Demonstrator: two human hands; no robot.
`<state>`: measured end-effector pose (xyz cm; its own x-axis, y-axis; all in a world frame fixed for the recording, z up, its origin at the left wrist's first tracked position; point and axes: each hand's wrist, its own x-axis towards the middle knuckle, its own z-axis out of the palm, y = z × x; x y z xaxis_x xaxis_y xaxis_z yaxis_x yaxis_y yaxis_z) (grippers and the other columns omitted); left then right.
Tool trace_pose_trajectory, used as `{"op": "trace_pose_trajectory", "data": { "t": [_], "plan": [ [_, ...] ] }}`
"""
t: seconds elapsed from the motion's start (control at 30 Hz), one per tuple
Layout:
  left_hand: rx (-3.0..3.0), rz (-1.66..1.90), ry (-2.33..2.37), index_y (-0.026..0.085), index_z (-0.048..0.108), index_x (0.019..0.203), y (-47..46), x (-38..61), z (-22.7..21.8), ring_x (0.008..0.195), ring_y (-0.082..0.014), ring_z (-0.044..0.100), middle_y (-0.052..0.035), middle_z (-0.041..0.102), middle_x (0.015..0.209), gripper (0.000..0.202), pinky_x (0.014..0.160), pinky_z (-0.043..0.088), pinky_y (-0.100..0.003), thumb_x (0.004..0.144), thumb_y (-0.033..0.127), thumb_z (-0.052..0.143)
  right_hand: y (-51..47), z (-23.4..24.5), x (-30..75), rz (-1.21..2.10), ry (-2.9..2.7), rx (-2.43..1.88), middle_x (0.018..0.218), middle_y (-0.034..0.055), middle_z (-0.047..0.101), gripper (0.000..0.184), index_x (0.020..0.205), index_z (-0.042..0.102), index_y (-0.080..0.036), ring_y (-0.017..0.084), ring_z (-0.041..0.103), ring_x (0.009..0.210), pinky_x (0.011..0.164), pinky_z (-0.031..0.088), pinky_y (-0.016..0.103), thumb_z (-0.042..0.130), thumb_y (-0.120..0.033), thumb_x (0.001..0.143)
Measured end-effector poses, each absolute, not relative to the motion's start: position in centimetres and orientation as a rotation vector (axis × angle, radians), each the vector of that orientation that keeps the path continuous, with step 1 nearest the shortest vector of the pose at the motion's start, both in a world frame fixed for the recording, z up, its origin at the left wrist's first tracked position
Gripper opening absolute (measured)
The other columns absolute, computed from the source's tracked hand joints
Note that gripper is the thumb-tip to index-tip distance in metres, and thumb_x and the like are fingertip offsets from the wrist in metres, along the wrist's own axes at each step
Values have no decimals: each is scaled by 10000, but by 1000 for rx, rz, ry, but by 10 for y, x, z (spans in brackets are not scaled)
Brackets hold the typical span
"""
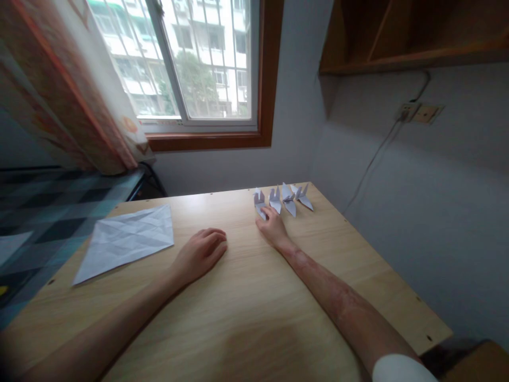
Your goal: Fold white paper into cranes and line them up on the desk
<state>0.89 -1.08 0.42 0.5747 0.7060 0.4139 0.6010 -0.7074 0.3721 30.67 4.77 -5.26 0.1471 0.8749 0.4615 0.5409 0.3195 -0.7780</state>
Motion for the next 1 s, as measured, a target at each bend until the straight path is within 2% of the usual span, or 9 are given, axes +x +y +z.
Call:
{"op": "trace_pose_trajectory", "data": {
  "t": [0.27, 0.57, 0.73, 0.83, 1.0],
  "plan": [
    [2619, 815, 1092, 265, 717, 1069, -12, 9, 7, 1109, -277, 728, -69, 779, 1229, 132, 1019, 576, -463, 1053, 340, 609, 43, -52, 305, 357, -1487, -1360, 1315, 167, 752, 442, 1266, 779, -165, 330, 711, 1233, 1125, 575, 477, 684, -311, 859],
    [2655, 773, 1115, 255, 711, 1084, -12, 9, 8, 1119, -283, 725, -83, 774, 1249, 170, 1020, 578, -474, 1070, 366, 583, 35, -44, 302, 322, -1459, -1355, 1199, 149, 729, 370, 1210, 738, -177, 310, 703, 1097, 1058, 591, 463, 665, -295, 867],
    [2728, 757, 1119, 251, 714, 1093, -14, 11, 8, 1116, -289, 728, -95, 776, 1241, 179, 1026, 571, -486, 1077, 346, 563, 21, -33, 297, 256, -1492, -1353, 1170, 151, 708, 337, 1209, 703, -179, 335, 665, 1096, 1106, 547, 527, 667, -276, 888],
    [2776, 738, 1122, 247, 716, 1090, -17, 12, 9, 1121, -292, 727, -96, 780, 1222, 198, 1029, 560, -485, 1088, 345, 544, 4, -24, 296, 186, -1555, -1331, 1192, 144, 704, 330, 1242, 673, -192, 343, 651, 1136, 1128, 527, 541, 651, -264, 920],
    [2855, 680, 1145, 241, 715, 1038, -22, 16, 14, 1071, -288, 731, -97, 784, 1159, 223, 1008, 547, -478, 1098, 337, 523, -29, -13, 300, 152, -1825, -1140, 1348, 133, 683, 332, 1279, 641, -235, 337, 611, 1335, 1218, 475, 545, 641, -196, 949]
  ]
}}
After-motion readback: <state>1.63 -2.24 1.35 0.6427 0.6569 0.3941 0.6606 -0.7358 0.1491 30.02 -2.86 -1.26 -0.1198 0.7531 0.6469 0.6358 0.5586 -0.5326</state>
